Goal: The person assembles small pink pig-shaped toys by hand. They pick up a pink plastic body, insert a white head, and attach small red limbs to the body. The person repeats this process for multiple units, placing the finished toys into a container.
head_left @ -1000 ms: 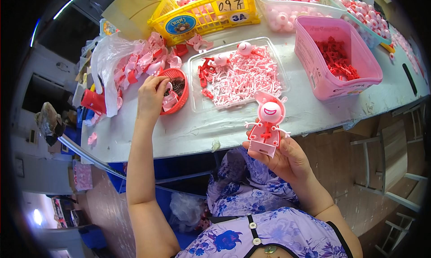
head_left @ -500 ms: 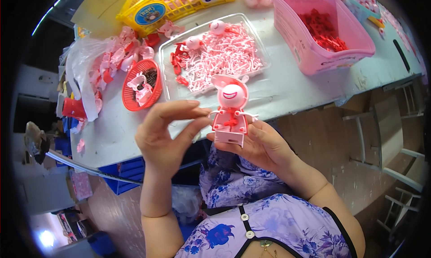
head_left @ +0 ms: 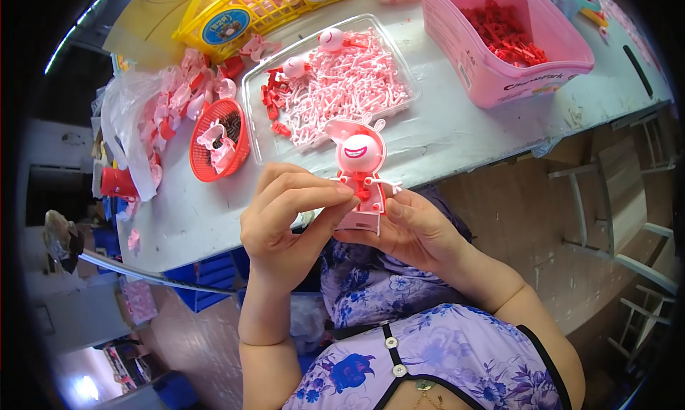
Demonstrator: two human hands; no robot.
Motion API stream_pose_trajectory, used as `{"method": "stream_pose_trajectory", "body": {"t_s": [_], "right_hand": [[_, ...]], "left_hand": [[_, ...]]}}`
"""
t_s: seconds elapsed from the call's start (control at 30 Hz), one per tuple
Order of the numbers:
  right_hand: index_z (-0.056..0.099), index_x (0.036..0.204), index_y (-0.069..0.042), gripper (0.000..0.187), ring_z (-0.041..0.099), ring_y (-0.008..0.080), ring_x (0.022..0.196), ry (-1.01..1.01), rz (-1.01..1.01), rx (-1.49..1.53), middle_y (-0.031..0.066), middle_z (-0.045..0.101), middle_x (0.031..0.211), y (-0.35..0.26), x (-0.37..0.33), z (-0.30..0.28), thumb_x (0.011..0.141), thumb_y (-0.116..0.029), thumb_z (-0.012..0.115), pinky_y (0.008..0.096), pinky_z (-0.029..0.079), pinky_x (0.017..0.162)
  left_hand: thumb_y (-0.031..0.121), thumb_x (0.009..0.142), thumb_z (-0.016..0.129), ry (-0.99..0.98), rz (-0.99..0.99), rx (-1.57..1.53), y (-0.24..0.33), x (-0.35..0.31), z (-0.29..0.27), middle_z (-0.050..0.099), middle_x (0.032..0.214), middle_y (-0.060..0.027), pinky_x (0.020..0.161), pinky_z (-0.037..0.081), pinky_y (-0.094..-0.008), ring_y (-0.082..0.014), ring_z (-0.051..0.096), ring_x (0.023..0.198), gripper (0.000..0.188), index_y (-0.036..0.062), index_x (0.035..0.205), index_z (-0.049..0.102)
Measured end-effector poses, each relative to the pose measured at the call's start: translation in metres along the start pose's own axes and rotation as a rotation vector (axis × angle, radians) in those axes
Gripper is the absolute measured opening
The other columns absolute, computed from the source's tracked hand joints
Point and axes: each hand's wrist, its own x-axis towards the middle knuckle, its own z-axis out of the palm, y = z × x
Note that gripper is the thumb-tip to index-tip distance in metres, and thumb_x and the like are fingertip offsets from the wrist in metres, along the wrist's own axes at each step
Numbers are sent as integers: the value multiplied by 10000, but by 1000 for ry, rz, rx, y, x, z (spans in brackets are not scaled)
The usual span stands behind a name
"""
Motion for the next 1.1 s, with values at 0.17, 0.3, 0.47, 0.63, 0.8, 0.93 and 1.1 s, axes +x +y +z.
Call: {"method": "stream_pose_trajectory", "body": {"t_s": [0.17, 0.3, 0.47, 0.63, 0.8, 0.93, 1.1], "right_hand": [[331, 1355, 26, 451, 517, 291, 1206, 2, 6, 0, 179, 492, 1289, -1, 0, -2, 978, -145, 510, 470, 378, 1084], [321, 1364, 29, 464, 525, 293, 1197, -21, 3, -14, 181, 497, 1285, -2, -1, -2, 976, -142, 511, 470, 379, 1082], [314, 1376, 22, 486, 525, 280, 1197, 9, -9, -46, 166, 499, 1287, -2, -2, 0, 972, -151, 520, 464, 380, 1081], [309, 1388, 13, 506, 507, 256, 1214, 22, -5, -89, 150, 487, 1301, -2, -2, -1, 971, -177, 525, 464, 376, 1084], [312, 1383, 25, 509, 493, 237, 1225, 63, 22, -132, 147, 480, 1307, -1, -3, 3, 974, -195, 522, 458, 368, 1091], [311, 1379, 35, 515, 492, 244, 1227, 50, 14, -149, 153, 473, 1315, -1, -1, 3, 973, -200, 524, 439, 373, 1092], [304, 1381, 42, 535, 465, 298, 1268, 75, 12, -168, 182, 445, 1352, -2, 1, 7, 964, -198, 539, 421, 399, 1076]], "left_hand": [[-104, 630, 774, -2, 0, -8, 0, -1, 2, 666, 809, -46, 713, 437, -276, -171, 545, 799, 274, 11, 863, 686], [-103, 628, 778, 23, -25, -17, 0, -2, 3, 667, 811, -44, 706, 441, -270, -167, 547, 796, 280, 7, 869, 687], [-92, 630, 782, -33, -36, 20, 5, 1, 3, 670, 819, -47, 691, 450, -265, -160, 554, 790, 284, 2, 882, 690], [-84, 641, 779, -70, -36, 24, 2, 0, 2, 673, 824, -43, 697, 459, -264, -160, 563, 789, 281, 9, 891, 690], [-26, 655, 779, -39, 18, 27, -5, -4, 2, 674, 836, -36, 669, 484, -289, -197, 600, 780, 288, 66, 918, 708], [-12, 650, 790, -36, 15, 46, -6, -6, 1, 669, 866, -37, 697, 481, -301, -200, 596, 816, 309, 73, 934, 705], [-9, 690, 775, 66, 44, 3, -14, -8, -19, 670, 946, -78, 789, 462, -334, -224, 591, 866, 355, 22, 1025, 663]]}}
